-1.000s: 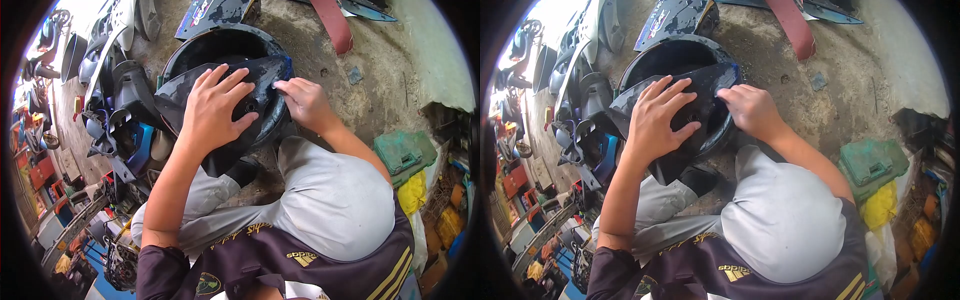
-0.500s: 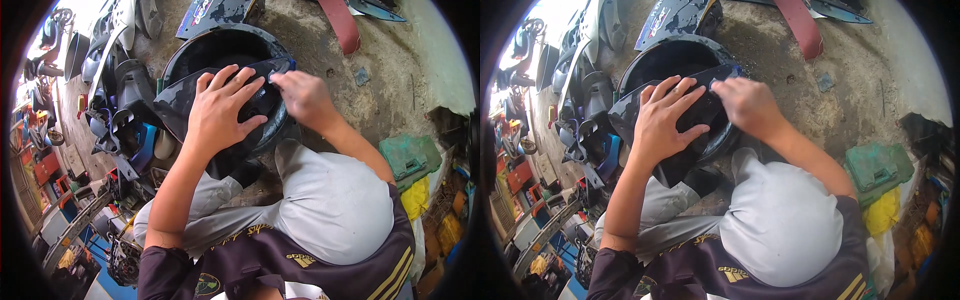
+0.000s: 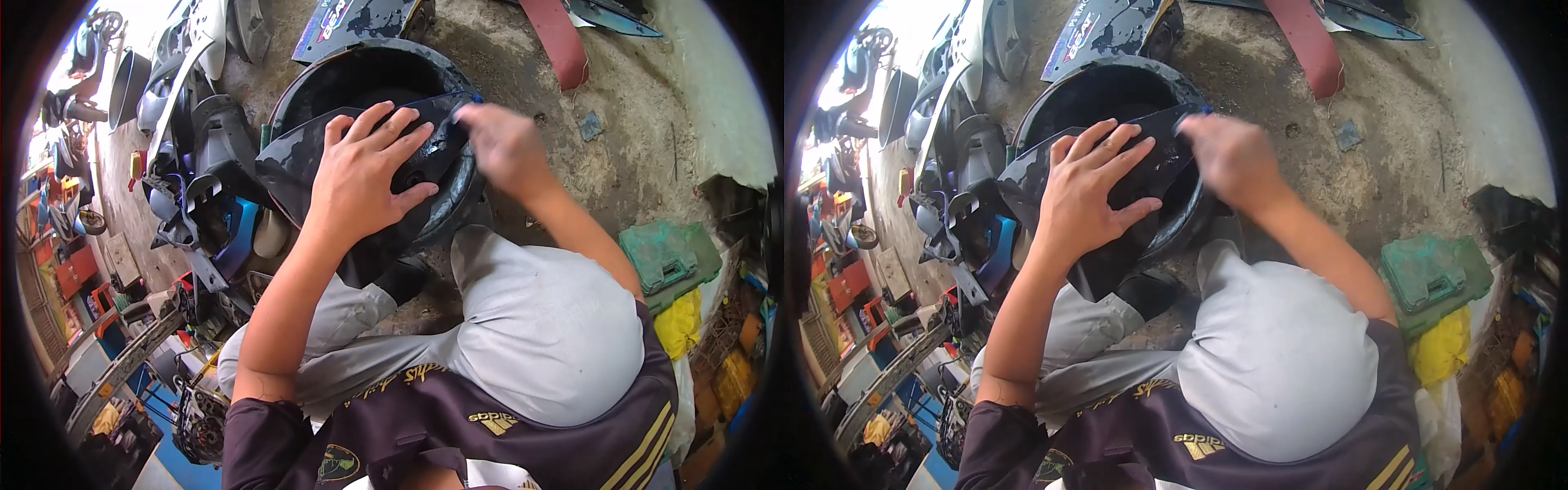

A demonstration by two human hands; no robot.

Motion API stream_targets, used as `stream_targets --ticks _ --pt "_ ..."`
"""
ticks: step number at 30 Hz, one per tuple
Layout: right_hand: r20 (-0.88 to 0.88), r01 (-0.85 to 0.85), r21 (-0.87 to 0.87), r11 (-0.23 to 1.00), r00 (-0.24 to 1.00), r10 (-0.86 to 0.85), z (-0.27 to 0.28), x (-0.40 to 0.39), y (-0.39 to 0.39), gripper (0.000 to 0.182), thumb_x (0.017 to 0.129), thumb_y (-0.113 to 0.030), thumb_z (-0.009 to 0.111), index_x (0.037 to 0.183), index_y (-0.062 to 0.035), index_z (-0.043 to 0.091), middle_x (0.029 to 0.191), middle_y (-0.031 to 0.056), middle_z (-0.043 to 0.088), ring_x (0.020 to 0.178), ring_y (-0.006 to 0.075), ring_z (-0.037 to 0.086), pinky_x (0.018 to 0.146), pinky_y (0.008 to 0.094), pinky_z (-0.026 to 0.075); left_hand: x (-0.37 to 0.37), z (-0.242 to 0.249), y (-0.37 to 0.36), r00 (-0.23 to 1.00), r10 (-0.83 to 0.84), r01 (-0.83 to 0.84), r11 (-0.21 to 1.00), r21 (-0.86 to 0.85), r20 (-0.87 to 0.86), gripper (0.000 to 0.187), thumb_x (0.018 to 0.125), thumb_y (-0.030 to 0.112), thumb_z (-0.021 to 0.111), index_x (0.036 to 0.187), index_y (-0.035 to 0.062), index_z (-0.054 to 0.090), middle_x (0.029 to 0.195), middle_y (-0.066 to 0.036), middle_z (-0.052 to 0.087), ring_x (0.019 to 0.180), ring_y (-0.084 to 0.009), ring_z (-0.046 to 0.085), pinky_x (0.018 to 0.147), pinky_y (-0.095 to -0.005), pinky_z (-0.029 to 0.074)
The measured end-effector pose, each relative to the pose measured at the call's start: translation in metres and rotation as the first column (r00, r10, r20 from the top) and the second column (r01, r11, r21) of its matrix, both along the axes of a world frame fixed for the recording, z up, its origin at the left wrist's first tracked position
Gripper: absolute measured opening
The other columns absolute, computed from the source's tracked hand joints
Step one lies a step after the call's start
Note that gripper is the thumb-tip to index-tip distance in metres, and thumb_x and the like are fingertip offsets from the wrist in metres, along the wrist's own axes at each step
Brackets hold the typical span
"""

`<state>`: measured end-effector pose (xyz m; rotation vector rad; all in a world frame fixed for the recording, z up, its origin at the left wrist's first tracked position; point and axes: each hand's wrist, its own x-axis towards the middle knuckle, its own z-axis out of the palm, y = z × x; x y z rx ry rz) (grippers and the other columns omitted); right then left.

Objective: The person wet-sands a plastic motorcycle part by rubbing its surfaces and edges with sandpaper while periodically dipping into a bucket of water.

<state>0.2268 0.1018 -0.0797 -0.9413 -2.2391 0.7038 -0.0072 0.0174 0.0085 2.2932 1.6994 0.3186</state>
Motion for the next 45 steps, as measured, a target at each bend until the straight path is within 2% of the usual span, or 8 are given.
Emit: stream_targets --ticks 2,5,9,13,17,21,30,45 --pt "-0.063 0.109 -0.024 0.994 0.992 -0.111 -0.011 0.008 0.026 0.022 0.095 -0.003 0.068 0.117 -0.0026 0.073 0.103 0.0211 0.077 0.094 0.0416 0.076 0.081 0.049 0.062 -0.001 -0.001 -0.002 1.0 -0.006 0.006 1.0 0.017 0.013 0.071 0.077 0.044 0.092 0.139 0.015 0.074 0.149 -0.007 0.068 0.144 -0.0328 0.057 0.117 -0.0533 0.039" --pt "-0.106 -0.082 0.058 0.995 0.99 0.088 -0.001 -0.002 -0.004 0.021 0.096 -0.005 0.069 0.117 -0.0025 0.073 0.103 0.0216 0.077 0.093 0.0424 0.076 0.08 0.0488 0.062 -0.003 -0.008 -0.002 0.999 -0.03 0.028 0.998 0.048 0.031 0.071 0.077 0.043 0.093 0.139 0.0131 0.074 0.15 -0.008 0.069 0.143 -0.0329 0.058 0.118 -0.0529 0.041" --pt "-0.084 0.126 -0.032 0.992 0.988 -0.128 -0.011 -0.004 0.027 0.018 0.095 -0.005 0.071 0.113 -0.0016 0.073 0.101 0.0212 0.078 0.092 0.0432 0.076 0.08 0.0489 0.062 -0.002 -0.007 -0.001 0.999 -0.023 0.022 0.999 0.048 0.022 0.07 0.077 0.042 0.093 0.138 0.0117 0.074 0.15 -0.008 0.069 0.144 -0.0323 0.059 0.119 -0.0527 0.041" --pt "-0.151 -0.046 -0.054 0.997 0.988 0.038 -0.002 -0.014 0.022 0.014 0.098 -0.006 0.068 0.11 -0.0028 0.074 0.103 0.0213 0.078 0.092 0.0438 0.075 0.079 0.05 0.061 -0.002 -0.01 -0.002 0.999 -0.014 0.012 0.999 0.044 0.034 0.07 0.077 0.043 0.093 0.137 0.0119 0.075 0.15 -0.008 0.069 0.145 -0.0311 0.059 0.12 -0.0523 0.041" --pt "-0.02 0.052 -0.194 0.98 0.998 -0.057 0.0 0.002 0.044 0.016 0.097 -0.005 0.069 0.112 -0.0052 0.076 0.104 0.0226 0.077 0.092 0.0442 0.075 0.079 0.0495 0.061 -0.003 -0.009 -0.003 0.999 -0.008 0.006 0.999 0.05 0.043 0.07 0.077 0.043 0.093 0.137 0.0123 0.075 0.15 -0.008 0.069 0.145 -0.0308 0.059 0.12 -0.0522 0.042" --pt "-0.119 0.03 -0.053 0.998 0.992 -0.036 0.0 -0.002 0.021 0.015 0.098 -0.003 0.067 0.111 -0.0017 0.075 0.1 0.0232 0.077 0.093 0.0442 0.075 0.079 0.0474 0.061 -0.004 -0.009 -0.003 0.999 -0.006 0.004 0.998 0.059 0.039 0.07 0.077 0.043 0.093 0.138 0.0134 0.075 0.15 -0.008 0.069 0.145 -0.0306 0.059 0.12 -0.0521 0.042" --pt "-0.13 -0.077 -0.253 0.964 0.99 0.044 -0.001 0.018 0.045 0.021 0.096 -0.003 0.069 0.115 -0.0008 0.077 0.108 0.0207 0.079 0.098 0.0424 0.076 0.084 0.0433 0.061 -0.004 -0.01 -0.002 0.999 -0.015 0.012 0.999 0.046 0.052 0.07 0.078 0.044 0.092 0.139 0.0138 0.074 0.151 -0.006 0.069 0.145 -0.0299 0.059 0.12 -0.0521 0.042" --pt "0.005 -0.165 -0.051 0.985 0.986 0.166 -0.005 0.013 0.063 0.023 0.093 -0.001 0.072 0.115 -0.0037 0.078 0.111 0.0183 0.079 0.101 0.0395 0.077 0.086 0.0446 0.062 -0.005 -0.01 -0.002 1.0 -0.022 0.021 0.998 0.056 0.012 0.071 0.079 0.044 0.091 0.14 0.0133 0.073 0.149 -0.008 0.069 0.145 -0.0301 0.058 0.121 -0.051 0.041"
